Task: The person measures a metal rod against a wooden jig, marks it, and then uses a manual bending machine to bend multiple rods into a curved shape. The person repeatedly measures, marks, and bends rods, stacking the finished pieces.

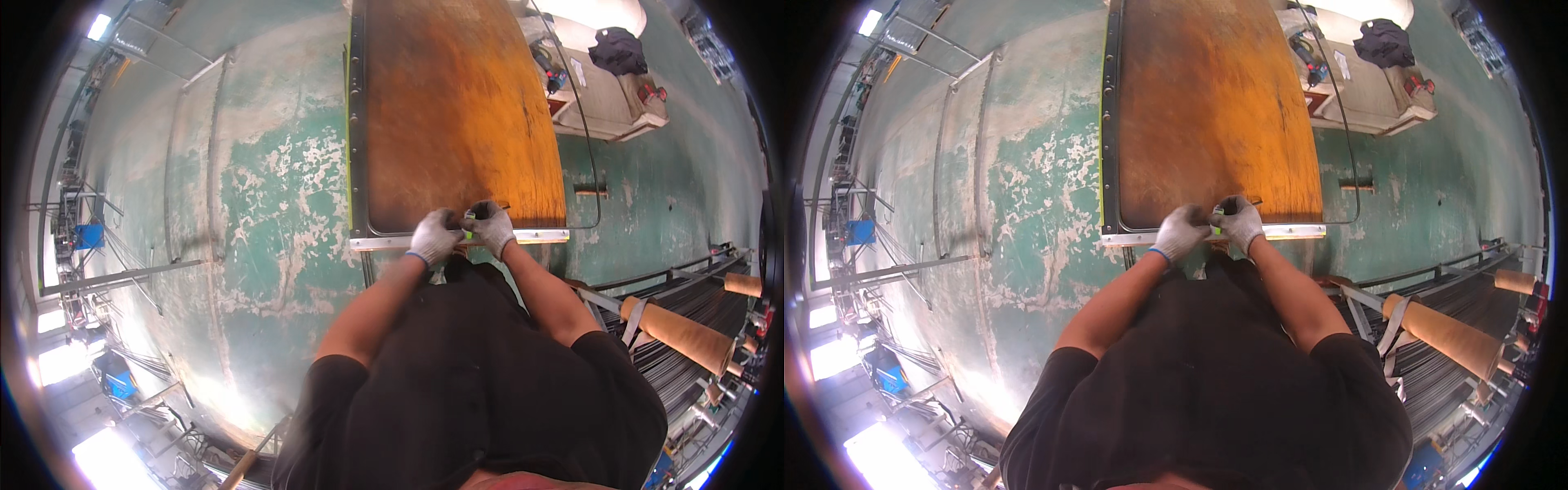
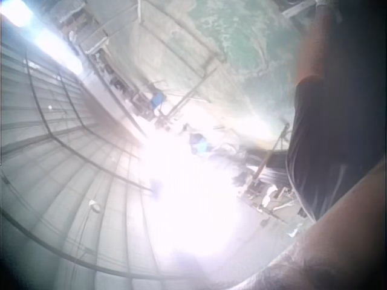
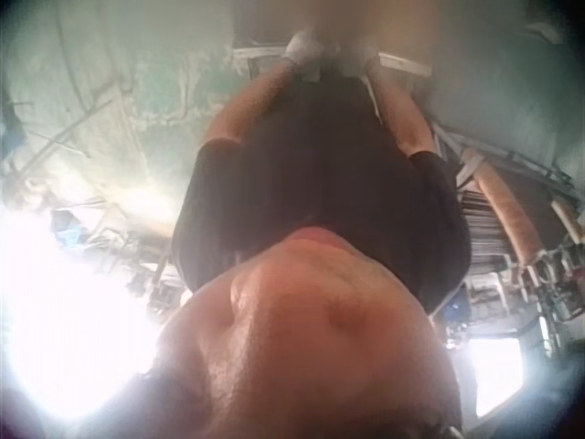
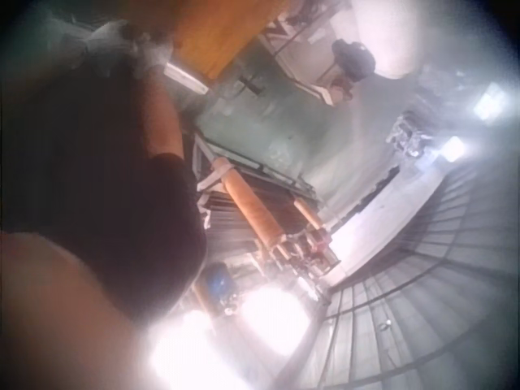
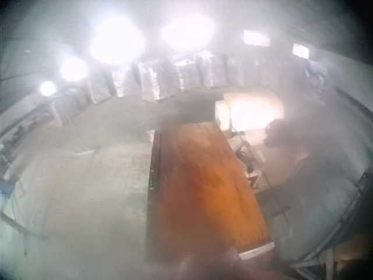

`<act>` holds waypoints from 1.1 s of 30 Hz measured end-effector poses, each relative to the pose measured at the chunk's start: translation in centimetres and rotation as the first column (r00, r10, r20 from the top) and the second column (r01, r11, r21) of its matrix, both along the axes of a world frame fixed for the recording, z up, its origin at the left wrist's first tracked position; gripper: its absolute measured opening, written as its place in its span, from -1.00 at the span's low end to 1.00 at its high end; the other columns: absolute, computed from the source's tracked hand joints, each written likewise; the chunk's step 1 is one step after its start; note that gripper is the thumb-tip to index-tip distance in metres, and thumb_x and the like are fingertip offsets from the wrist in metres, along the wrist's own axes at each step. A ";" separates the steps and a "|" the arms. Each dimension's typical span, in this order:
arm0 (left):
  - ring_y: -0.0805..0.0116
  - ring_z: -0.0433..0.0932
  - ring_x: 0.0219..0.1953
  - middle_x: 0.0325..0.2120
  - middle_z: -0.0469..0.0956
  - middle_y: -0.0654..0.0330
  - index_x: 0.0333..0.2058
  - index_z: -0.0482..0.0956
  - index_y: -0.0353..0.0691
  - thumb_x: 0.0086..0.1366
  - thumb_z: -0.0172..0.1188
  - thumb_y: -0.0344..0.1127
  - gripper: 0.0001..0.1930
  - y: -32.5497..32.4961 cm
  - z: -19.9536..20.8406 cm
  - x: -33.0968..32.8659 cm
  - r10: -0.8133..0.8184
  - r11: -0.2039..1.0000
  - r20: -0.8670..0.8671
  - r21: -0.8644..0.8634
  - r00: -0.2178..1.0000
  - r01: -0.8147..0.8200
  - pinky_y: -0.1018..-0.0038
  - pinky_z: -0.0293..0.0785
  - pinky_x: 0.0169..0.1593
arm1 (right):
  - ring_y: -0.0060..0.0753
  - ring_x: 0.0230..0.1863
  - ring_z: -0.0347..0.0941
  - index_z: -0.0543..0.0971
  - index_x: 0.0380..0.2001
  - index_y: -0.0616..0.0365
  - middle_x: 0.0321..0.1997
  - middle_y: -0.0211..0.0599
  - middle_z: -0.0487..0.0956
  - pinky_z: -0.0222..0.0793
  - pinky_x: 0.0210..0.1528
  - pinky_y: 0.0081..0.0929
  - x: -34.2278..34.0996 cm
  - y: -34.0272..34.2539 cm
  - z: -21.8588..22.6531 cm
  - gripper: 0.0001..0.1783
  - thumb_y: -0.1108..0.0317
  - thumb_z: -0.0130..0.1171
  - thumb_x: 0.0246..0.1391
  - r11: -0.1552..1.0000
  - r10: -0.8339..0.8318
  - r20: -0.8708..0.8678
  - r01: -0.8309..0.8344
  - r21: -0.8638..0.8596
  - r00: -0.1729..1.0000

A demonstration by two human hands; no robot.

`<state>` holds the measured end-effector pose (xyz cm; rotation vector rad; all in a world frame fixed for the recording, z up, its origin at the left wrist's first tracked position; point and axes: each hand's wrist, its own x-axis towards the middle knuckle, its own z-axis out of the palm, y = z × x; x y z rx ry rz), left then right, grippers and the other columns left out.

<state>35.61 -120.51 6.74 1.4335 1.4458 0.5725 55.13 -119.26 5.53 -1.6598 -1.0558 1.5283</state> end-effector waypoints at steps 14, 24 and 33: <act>-0.16 0.56 0.23 0.14 0.61 -0.21 0.24 0.52 -0.32 0.14 0.43 -0.23 -0.32 1.4 -2.1 1.8 -0.185 0.971 -0.179 0.116 0.966 0.207 0.19 0.49 0.31 | -0.36 0.02 0.66 0.54 0.20 0.36 0.06 -0.21 0.69 0.63 0.09 -0.38 -1.1 -1.1 -4.4 -0.51 0.31 0.39 0.32 0.989 0.010 -0.326 -0.058 -0.139 0.945; -0.19 0.60 0.16 0.05 0.66 -0.19 0.11 0.63 -0.26 0.20 0.26 -0.30 -0.52 2.6 1.2 1.5 -0.237 0.971 -0.165 -0.023 0.958 0.236 0.11 0.53 0.24 | -0.37 -0.05 0.67 0.60 0.10 0.29 -0.02 -0.23 0.70 0.64 0.01 -0.40 -0.7 0.4 -2.5 -0.57 0.32 0.45 0.27 0.938 -0.030 -0.364 -0.099 -0.331 0.931; -0.07 0.62 0.12 0.00 0.68 -0.05 0.08 0.64 -0.13 0.20 0.23 -0.33 -0.57 2.4 0.7 1.4 -0.195 0.973 -0.398 0.035 0.896 0.227 0.12 0.57 0.18 | -0.31 -0.08 0.70 0.57 0.14 0.30 -0.05 -0.21 0.71 0.68 0.01 -0.34 -0.5 0.9 -1.8 -0.55 0.25 0.38 0.34 0.933 -0.021 -0.385 -0.120 -0.339 0.923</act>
